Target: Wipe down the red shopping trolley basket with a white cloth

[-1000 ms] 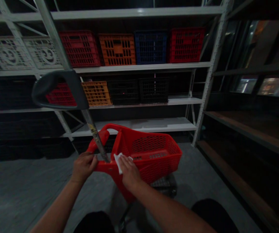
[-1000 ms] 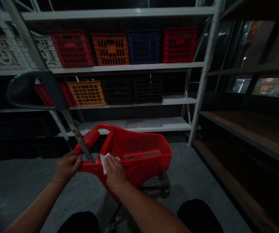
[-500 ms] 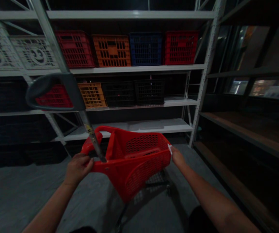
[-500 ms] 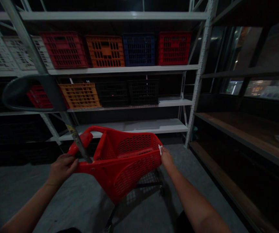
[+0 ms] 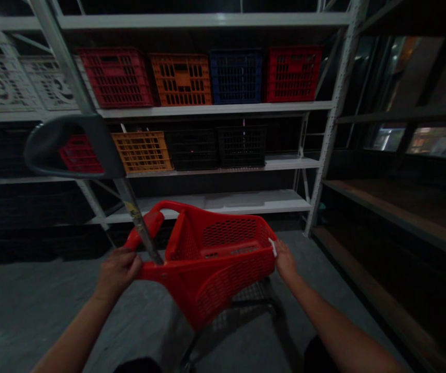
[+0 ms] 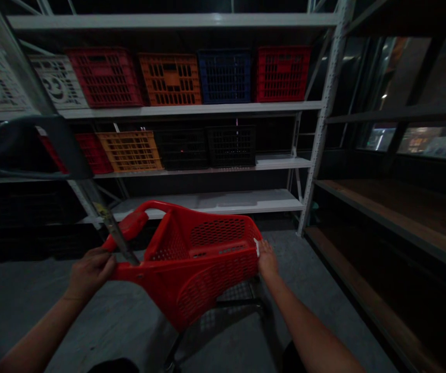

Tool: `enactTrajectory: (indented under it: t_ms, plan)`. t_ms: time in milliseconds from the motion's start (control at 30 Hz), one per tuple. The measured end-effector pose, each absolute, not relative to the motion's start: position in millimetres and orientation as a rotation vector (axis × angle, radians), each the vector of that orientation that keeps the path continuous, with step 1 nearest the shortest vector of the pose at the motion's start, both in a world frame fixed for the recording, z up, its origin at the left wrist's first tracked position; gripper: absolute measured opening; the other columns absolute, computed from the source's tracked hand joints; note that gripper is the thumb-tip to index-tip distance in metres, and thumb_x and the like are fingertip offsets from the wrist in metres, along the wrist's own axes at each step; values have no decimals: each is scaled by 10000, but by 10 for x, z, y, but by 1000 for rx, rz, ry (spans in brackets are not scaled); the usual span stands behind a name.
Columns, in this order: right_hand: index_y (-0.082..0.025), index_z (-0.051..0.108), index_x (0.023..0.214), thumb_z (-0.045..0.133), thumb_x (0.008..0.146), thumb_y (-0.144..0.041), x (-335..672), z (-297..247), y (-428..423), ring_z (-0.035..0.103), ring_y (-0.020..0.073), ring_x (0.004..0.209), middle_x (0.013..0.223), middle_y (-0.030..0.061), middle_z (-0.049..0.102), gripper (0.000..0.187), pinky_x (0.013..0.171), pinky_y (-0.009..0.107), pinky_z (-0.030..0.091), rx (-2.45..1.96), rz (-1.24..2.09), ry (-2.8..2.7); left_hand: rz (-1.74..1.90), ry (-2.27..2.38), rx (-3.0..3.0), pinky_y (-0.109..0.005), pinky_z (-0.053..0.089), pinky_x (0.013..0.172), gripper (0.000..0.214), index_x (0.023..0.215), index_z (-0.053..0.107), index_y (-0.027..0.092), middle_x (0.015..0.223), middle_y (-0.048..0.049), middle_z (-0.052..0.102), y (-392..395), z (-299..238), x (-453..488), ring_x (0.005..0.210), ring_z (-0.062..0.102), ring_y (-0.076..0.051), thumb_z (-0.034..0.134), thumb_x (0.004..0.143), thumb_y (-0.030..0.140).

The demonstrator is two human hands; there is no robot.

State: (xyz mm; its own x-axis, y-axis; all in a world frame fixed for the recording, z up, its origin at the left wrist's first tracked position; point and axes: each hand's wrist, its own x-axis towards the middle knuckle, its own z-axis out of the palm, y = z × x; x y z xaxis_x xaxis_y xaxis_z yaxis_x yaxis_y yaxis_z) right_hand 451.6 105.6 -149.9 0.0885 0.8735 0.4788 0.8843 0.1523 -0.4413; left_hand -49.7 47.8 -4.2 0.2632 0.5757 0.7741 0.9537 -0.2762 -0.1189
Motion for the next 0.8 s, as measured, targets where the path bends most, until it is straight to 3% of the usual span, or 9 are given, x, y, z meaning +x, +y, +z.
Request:
enactTrajectory:
  t_ms: [100,200,433,667,800]
  plan:
    - [-74,471,1263,335,772,-16,4070,-1560,980,352,202,1265,1323,138,451,513,1056,397,259,-1628,11,-1729,-885,-1350,-1959,-290,482,699,270,552,578,184,633,-34,619,451,-49,-466,723,586,-174,452,754,311]
    - [-118,487,1255,333,790,-18,3263,-1469,803,373,178,1251,1312,109,470,499,1050,395,286,-1373,67,-1876,-913,-1315,-1965,-301,482,710,249,570,582,185,628,-39,616,424,-47,-449,722,586,-181,455,750,300]
    - [-95,390,1318,422,824,-137,1719,-756,364,288,156,1295,1360,95,415,496,1081,329,232,-840,86,-2139,-923,-1291,-1970,-279,480,672,257,557,588,196,619,-43,618,394,-25,-418,702,583,-177,452,744,310]
    - [-187,431,1297,389,811,-75,2684,-998,499,424,164,1208,1283,72,509,500,1070,411,201,-1136,43,-2197,-916,-1338,-2025,-287,476,707,245,563,585,207,643,-50,625,385,-14,-454,727,582,-179,456,736,324]
    - [-210,430,1301,346,795,-25,3661,-1226,629,402,170,1231,1300,69,491,546,1067,427,183,-1395,-62,-2153,-918,-1361,-2029,-285,472,705,262,537,565,217,630,-43,618,372,13,-451,705,579,-171,442,738,333]
